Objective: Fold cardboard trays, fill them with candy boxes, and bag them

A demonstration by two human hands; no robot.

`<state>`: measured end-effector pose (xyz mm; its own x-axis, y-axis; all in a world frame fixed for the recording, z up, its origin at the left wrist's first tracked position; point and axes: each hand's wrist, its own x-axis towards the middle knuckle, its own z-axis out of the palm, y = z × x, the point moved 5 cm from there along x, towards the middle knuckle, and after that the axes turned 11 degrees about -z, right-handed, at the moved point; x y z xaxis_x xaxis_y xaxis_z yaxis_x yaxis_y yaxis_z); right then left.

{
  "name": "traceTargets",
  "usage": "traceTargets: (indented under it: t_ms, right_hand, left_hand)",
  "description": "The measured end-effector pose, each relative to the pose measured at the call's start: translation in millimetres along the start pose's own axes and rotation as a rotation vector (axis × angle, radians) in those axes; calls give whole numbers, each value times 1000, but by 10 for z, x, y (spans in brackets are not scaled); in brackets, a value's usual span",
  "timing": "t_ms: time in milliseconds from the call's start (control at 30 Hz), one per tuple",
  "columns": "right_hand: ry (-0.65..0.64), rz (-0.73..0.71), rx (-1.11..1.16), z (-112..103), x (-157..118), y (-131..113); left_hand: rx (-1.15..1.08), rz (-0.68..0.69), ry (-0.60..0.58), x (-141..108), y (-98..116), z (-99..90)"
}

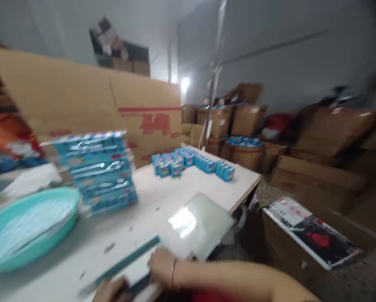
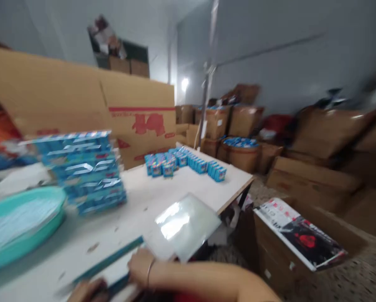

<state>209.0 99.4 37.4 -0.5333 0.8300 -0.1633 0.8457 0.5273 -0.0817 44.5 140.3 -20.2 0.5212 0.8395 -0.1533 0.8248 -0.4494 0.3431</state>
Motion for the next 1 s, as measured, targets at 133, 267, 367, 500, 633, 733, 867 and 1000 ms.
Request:
traceTargets:
  t_ms: [133,267,367,500,633,733,867,1000]
  right_hand:
    - [-208,-53,126,394,116,-48]
    - [-314,-137,190,581,225,56]
    - [-345,-151,196,599,207,92]
    - [-289,-136,182,629,71,25]
    - [-76,-66,213,646,-122,-27]
    - [-16,-11,264,659,-194,-1]
    - [-138,-15,233,684,-107,54]
    - [-240,-120,182,696,11,50]
  left_hand:
    - [-33,24,-269,-151,78,81]
    - [-76,25,-360,-40,117,98]
    - [-42,20,-323,-87,172,113]
    - [-11,-72,-138,-258,190,138]
    - [-30,-182,-80,-370,161,200]
    - [-99,-162,-90,-339,153,208]
    - [-132,-89,-142,-222,139,181]
    - [-83,-55,-184,-204,160,162]
